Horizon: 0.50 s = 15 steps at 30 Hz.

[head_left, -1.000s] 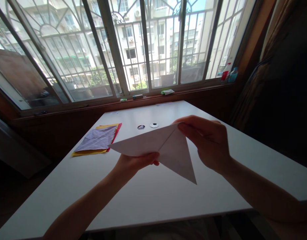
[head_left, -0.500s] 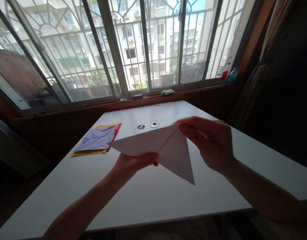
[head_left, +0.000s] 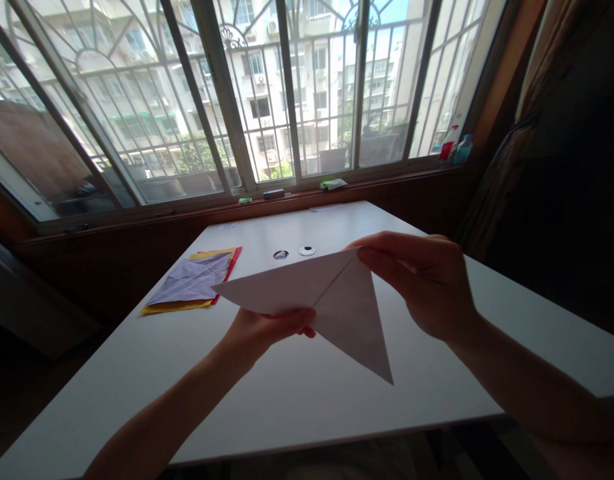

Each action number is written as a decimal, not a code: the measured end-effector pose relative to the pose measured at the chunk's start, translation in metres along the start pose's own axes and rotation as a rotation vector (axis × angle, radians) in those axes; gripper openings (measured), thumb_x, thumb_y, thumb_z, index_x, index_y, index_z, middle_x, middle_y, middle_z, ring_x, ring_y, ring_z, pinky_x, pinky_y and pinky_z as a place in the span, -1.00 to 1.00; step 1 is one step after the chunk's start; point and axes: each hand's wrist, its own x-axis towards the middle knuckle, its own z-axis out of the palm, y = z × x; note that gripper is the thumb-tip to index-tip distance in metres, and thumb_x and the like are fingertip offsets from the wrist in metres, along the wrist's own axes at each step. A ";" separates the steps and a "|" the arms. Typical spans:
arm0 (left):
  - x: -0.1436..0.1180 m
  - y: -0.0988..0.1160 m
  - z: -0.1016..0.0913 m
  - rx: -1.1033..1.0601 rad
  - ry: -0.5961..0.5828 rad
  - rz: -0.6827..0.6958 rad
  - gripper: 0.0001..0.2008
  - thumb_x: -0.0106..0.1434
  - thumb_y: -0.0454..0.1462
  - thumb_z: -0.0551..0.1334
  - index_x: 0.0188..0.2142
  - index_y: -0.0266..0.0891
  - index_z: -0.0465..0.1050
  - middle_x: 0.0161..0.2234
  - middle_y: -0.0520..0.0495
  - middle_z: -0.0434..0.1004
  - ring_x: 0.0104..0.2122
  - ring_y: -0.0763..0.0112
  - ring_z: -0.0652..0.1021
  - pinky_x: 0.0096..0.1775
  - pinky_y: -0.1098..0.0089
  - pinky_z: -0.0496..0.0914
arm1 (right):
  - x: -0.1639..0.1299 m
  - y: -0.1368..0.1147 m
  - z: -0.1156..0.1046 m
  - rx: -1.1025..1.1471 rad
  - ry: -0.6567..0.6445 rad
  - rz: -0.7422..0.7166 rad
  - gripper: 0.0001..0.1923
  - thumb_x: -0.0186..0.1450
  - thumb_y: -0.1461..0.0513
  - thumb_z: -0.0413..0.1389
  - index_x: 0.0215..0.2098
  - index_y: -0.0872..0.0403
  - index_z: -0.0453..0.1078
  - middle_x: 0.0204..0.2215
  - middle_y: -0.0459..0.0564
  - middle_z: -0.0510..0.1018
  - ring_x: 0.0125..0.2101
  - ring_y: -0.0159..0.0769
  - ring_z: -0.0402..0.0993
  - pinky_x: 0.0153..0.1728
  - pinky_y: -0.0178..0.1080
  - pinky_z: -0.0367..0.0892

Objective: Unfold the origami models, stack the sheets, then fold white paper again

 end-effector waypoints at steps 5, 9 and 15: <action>0.000 -0.002 0.000 0.004 -0.029 0.000 -0.86 -0.13 -0.31 0.35 -0.51 -0.29 0.46 -0.67 0.03 0.45 -0.61 0.38 0.47 -0.52 0.40 0.39 | 0.000 0.001 0.001 0.004 0.029 -0.047 -0.85 0.20 0.28 0.06 -0.49 0.06 0.43 -0.66 -0.22 0.37 -0.63 -0.54 0.20 -0.64 -0.44 0.10; 0.000 -0.001 0.000 0.009 -0.050 -0.009 -0.83 -0.13 -0.32 0.35 -0.50 -0.34 0.44 -0.67 0.02 0.44 -0.61 0.41 0.47 -0.52 0.42 0.39 | 0.002 0.002 0.001 0.018 0.032 -0.021 -0.83 0.18 0.31 0.06 -0.54 0.08 0.42 -0.68 -0.21 0.35 -0.64 -0.54 0.20 -0.65 -0.46 0.12; -0.001 0.004 -0.002 -0.040 -0.053 -0.056 -0.74 -0.14 -0.36 0.35 -0.39 -0.36 0.43 -0.66 0.04 0.45 -0.64 0.46 0.46 -0.53 0.46 0.38 | 0.004 0.000 0.002 0.169 -0.026 0.063 -0.89 0.14 0.32 0.08 -0.44 0.05 0.46 -0.56 -0.20 0.50 -0.49 -0.45 0.44 -0.50 -0.46 0.31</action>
